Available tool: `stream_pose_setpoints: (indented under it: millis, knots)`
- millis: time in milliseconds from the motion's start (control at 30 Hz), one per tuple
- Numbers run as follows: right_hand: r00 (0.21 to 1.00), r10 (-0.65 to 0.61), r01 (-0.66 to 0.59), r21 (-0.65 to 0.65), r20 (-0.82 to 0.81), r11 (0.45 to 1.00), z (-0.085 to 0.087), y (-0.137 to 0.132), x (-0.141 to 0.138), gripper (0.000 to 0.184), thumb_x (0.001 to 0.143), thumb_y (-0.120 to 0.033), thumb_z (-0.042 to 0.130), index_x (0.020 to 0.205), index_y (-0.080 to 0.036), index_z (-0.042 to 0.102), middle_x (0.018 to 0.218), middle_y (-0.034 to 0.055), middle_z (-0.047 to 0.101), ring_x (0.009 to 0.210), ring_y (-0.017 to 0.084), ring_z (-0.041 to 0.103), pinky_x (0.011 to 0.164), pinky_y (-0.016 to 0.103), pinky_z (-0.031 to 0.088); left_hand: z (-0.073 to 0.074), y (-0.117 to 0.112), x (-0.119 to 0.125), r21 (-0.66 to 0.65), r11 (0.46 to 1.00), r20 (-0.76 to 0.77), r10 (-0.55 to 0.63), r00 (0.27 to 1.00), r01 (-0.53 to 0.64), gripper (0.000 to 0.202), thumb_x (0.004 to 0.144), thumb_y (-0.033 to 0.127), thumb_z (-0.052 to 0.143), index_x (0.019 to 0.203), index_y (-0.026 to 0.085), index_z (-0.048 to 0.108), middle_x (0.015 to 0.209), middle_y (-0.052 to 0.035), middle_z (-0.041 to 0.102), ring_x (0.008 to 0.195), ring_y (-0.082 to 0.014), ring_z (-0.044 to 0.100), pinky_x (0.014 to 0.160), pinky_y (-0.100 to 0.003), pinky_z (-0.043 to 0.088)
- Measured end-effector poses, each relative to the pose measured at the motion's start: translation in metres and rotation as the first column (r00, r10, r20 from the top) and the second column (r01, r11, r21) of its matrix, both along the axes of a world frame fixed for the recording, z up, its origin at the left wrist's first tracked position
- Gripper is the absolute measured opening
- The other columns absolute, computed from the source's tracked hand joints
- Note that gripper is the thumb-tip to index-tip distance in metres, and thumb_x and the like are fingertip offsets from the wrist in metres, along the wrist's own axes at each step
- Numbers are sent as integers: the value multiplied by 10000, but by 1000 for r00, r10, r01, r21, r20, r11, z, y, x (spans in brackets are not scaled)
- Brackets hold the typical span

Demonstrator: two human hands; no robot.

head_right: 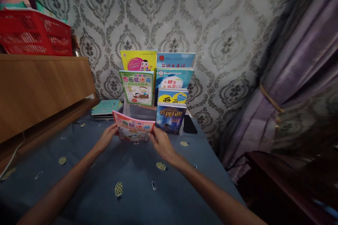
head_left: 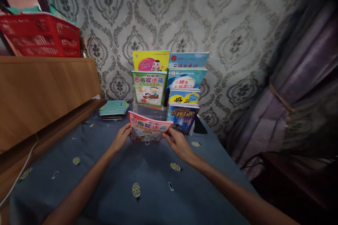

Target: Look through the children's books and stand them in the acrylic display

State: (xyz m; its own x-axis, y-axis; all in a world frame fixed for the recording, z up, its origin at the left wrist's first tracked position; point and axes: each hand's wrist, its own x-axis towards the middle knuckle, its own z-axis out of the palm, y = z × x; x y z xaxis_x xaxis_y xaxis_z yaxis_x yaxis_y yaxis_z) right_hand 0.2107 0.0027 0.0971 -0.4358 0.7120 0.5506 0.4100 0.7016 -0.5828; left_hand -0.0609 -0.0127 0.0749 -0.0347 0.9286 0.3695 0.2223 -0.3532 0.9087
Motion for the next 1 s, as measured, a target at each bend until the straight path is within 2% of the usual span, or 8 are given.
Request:
stream_pose_setpoints:
  millis: [100, 167, 267, 333, 400, 467, 633, 1000]
  knots:
    - [1000, -7, 8, 83, -10, 997, 35, 23, -1, 215, 915, -282, 462, 993, -195, 643, 926, 95, 739, 831, 256, 686, 753, 377, 537, 38, 19, -3, 161, 987, -74, 15, 997, -3, 339, 867, 454, 520, 1000, 189, 684, 997, -37, 718, 950, -219, 616, 850, -314, 498]
    - [998, -43, 50, 174, -43, 984, 67, 41, -2, 202, 910, -306, 479, 970, -199, 639, 898, 92, 733, 826, 262, 680, 763, 388, 532, 73, 35, -5, 271, 962, -115, 28, 993, 4, 320, 894, 422, 496, 1004, 181, 676, 961, -33, 699, 903, -205, 608, 833, -315, 498]
    - [991, -52, 86, 288, -124, 954, 116, 67, -4, 246, 922, -352, 482, 1038, -191, 628, 920, 96, 730, 841, 272, 670, 785, 414, 534, 123, 60, -6, 419, 908, -105, 39, 994, 9, 319, 909, 391, 499, 1078, 171, 657, 1003, -44, 690, 911, -194, 612, 819, -311, 510]
    - [987, -40, 95, 356, -157, 930, 140, 81, -6, 278, 924, -380, 497, 1094, -200, 622, 1000, 93, 731, 886, 272, 662, 828, 428, 529, 146, 75, -6, 464, 886, -99, 29, 995, 21, 335, 918, 396, 505, 1126, 174, 646, 1066, -58, 690, 941, -195, 618, 793, -301, 525]
    - [986, -41, 101, 389, -161, 916, 153, 91, -8, 290, 924, -383, 502, 1118, -202, 620, 1046, 94, 729, 905, 273, 655, 840, 436, 526, 158, 88, -6, 481, 876, -88, 16, 996, 29, 347, 920, 407, 512, 1150, 181, 640, 1094, -66, 690, 942, -192, 627, 762, -289, 537]
    - [987, -68, 123, 402, -147, 907, 157, 98, -9, 273, 917, -349, 500, 1107, -196, 623, 1029, 97, 732, 884, 273, 651, 823, 440, 527, 161, 99, -6, 479, 877, -72, 9, 997, 27, 349, 910, 410, 519, 1145, 182, 642, 1084, -68, 695, 918, -186, 634, 734, -281, 544]
    - [984, -135, 173, 415, -119, 893, 153, 107, -12, 262, 883, -240, 479, 1095, -187, 623, 977, 95, 729, 828, 264, 637, 785, 438, 519, 157, 120, -6, 439, 898, -27, -4, 1000, 15, 340, 875, 397, 529, 1111, 180, 644, 1054, -68, 699, 907, -189, 639, 721, -285, 546]
    - [984, -177, 175, 378, -29, 909, 149, 126, -11, 266, 880, -247, 483, 1098, -176, 619, 907, 88, 701, 792, 257, 608, 785, 418, 496, 136, 144, -10, 391, 920, 93, -68, 993, 26, 252, 847, 335, 567, 1021, 184, 670, 1053, -54, 712, 868, -172, 661, 689, -253, 570]
